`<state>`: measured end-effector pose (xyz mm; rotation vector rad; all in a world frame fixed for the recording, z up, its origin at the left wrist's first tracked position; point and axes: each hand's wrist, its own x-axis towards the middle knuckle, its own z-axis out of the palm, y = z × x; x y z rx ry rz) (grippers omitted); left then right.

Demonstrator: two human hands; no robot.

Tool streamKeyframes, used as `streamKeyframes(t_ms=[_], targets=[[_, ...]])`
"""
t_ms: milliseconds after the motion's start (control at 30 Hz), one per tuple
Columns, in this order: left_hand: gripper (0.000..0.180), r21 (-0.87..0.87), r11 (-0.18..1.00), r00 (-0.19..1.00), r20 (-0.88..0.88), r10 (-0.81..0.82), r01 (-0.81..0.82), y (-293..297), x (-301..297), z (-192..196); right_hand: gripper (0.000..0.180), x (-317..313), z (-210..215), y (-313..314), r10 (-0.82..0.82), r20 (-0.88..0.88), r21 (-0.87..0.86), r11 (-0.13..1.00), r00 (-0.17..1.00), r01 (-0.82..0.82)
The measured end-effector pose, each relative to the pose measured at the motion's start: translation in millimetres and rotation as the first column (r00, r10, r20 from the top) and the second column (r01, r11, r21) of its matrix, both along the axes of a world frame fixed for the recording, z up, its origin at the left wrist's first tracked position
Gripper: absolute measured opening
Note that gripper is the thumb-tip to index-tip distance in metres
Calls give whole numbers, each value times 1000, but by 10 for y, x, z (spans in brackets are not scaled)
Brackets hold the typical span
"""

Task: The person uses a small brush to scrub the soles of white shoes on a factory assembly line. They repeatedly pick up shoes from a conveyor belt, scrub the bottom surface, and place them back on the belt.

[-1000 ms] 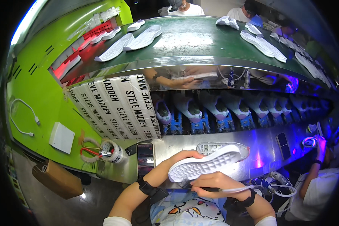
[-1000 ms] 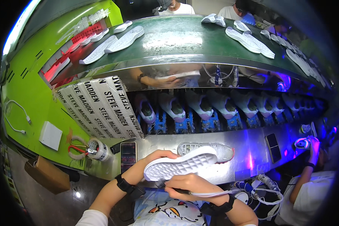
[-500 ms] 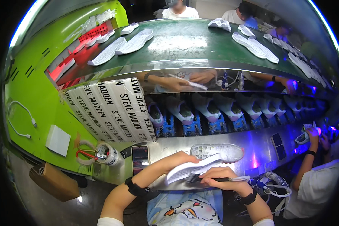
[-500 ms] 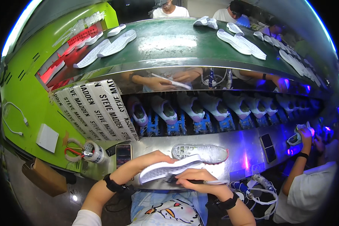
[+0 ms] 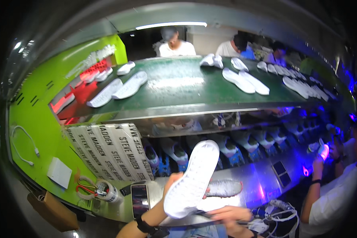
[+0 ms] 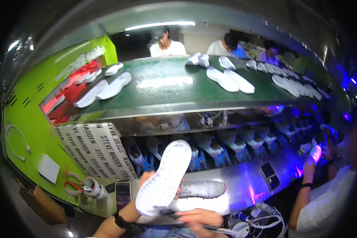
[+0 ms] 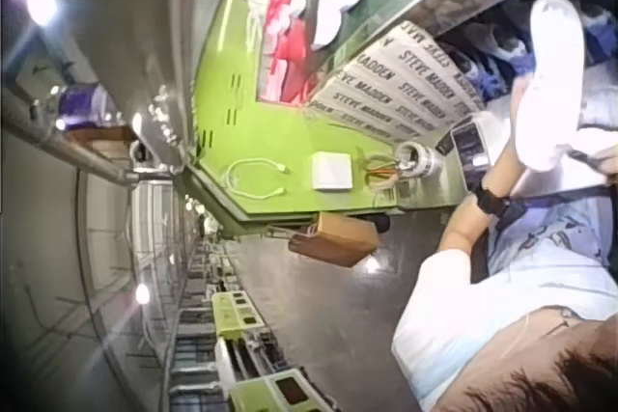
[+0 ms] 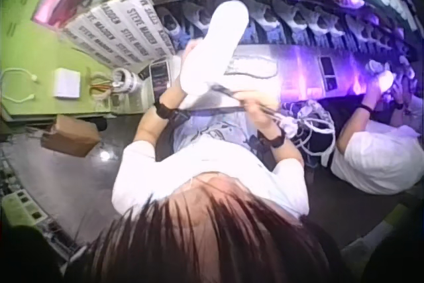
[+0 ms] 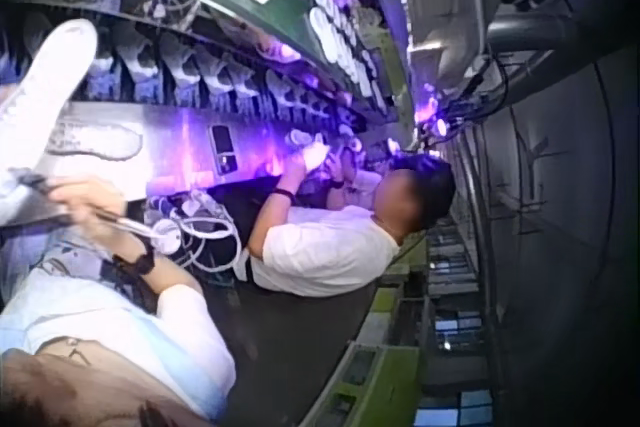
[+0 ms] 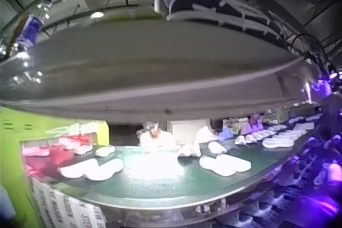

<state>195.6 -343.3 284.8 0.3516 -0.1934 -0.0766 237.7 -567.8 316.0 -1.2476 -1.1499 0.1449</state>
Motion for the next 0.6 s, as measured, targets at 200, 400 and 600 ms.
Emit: streamKeyframes(t_ms=[200,400,600], targets=[[47,-358,891,940,87,331,-281,727,849,1272,26,139,-33,-160,-273,-294,85,947,916,309],[51,626,541,827,448,341,-562,92,2312,1806,38,228,-465,-343,-537,-284,-198,843,794,500],[36,444,-765,709,704,-24,-466,-48,3488,1830,31,253,-466,-447,-456,-511,-90,872,729,481]])
